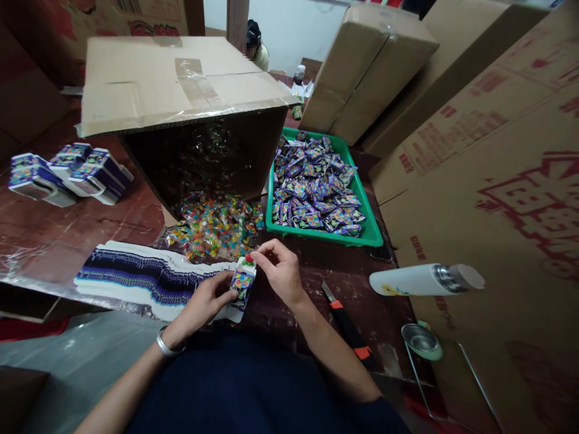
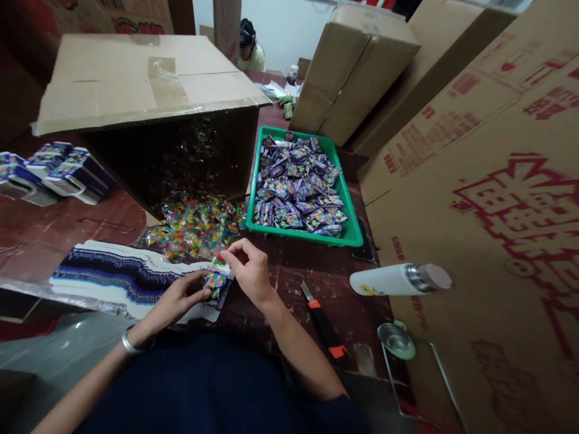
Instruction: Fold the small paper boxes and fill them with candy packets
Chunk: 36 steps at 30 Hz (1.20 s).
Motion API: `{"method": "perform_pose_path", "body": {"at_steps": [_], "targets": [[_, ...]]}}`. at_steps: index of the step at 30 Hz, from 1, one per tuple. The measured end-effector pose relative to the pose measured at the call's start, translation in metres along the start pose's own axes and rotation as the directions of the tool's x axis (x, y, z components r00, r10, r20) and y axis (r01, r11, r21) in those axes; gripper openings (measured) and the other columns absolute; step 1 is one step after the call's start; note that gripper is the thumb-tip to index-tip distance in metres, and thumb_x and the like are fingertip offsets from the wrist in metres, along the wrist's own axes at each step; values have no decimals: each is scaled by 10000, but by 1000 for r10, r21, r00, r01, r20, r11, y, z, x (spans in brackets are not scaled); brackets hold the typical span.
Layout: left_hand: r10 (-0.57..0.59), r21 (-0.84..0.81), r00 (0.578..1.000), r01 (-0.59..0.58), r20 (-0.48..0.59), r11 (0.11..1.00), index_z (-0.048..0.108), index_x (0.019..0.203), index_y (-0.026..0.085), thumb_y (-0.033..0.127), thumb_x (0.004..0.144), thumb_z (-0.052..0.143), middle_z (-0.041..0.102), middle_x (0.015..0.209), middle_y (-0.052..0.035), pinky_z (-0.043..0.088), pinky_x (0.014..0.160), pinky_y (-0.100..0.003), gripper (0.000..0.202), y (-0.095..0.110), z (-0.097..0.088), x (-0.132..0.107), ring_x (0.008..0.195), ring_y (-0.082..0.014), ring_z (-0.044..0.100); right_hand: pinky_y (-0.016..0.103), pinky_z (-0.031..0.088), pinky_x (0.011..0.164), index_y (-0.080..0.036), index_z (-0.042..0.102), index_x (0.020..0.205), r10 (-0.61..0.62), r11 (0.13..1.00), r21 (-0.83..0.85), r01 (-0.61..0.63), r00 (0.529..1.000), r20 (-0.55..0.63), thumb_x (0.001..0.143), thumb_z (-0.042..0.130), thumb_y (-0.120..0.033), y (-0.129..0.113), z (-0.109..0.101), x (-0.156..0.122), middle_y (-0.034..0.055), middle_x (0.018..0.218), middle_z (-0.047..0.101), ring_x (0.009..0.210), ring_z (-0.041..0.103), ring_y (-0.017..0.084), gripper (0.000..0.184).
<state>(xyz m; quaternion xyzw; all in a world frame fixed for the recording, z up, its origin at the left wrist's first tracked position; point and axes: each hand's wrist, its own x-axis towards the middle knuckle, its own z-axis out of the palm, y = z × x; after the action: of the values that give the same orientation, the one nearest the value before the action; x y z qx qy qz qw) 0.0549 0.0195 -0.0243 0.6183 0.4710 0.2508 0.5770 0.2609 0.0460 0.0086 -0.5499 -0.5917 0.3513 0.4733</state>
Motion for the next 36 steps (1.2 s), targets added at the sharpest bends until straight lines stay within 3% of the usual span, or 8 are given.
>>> {"method": "perform_pose_path", "body": {"at_steps": [8,12,16,19,26,31,33,36], "targets": [[-13,-172,999,7,-35,985,676,1062,166,364,871,659,738,1042,-88,519,902,-367,275,-2,2,-4,989,-268,679,336,491,766,-219,645,726,-201,955,-200,217,974,101,899,686,-282,-2,6,2,36,784,651,807,601,206,188],[-8,-283,981,-48,-194,958,608,1141,195,356,806,737,683,1054,-61,543,848,-335,393,-1,7,-4,947,-223,665,415,471,939,-219,706,762,-286,928,-164,334,923,258,928,657,-312,-2,8,1,82,1050,688,1050,590,259,196],[12,-360,964,-111,-267,926,440,1391,267,342,811,753,618,1082,-38,550,782,-292,663,5,9,-5,871,-171,645,368,524,887,-230,723,996,-173,985,11,175,959,225,955,620,-339,7,13,-8,74,1077,701,999,652,229,155],[7,-386,973,-98,-232,917,484,1369,255,353,824,745,605,1087,-40,541,746,-278,612,8,10,-5,806,-153,638,312,559,780,-231,683,1121,-55,989,142,35,989,135,913,677,-354,15,21,-20,59,1044,723,887,694,204,242],[61,-384,967,-155,-247,910,610,1068,207,349,815,754,639,1058,-47,521,804,-270,324,5,15,-2,985,-201,612,333,537,813,-214,686,810,-115,987,118,108,992,52,902,661,-299,16,35,-31,62,939,703,899,676,214,128],[19,-472,944,-182,-330,863,518,1019,233,315,742,811,545,939,23,507,705,-225,412,5,16,0,815,-134,597,323,558,802,-226,620,1002,-57,965,256,53,998,8,883,699,-308,14,39,-27,55,943,712,872,694,199,164],[1,-481,947,-164,-321,861,496,1042,240,299,741,810,533,927,38,492,657,-205,439,5,14,-1,725,-100,579,319,554,801,-218,625,935,-43,956,292,25,998,53,862,729,-338,12,39,-23,47,900,708,852,689,197,175],[14,-398,944,-153,-330,905,506,1096,240,277,784,772,564,988,11,516,698,-220,412,3,9,-4,807,-126,620,288,541,720,-201,630,772,22,952,298,-75,984,175,823,758,-371,9,35,-15,37,839,696,782,667,183,219]]}}
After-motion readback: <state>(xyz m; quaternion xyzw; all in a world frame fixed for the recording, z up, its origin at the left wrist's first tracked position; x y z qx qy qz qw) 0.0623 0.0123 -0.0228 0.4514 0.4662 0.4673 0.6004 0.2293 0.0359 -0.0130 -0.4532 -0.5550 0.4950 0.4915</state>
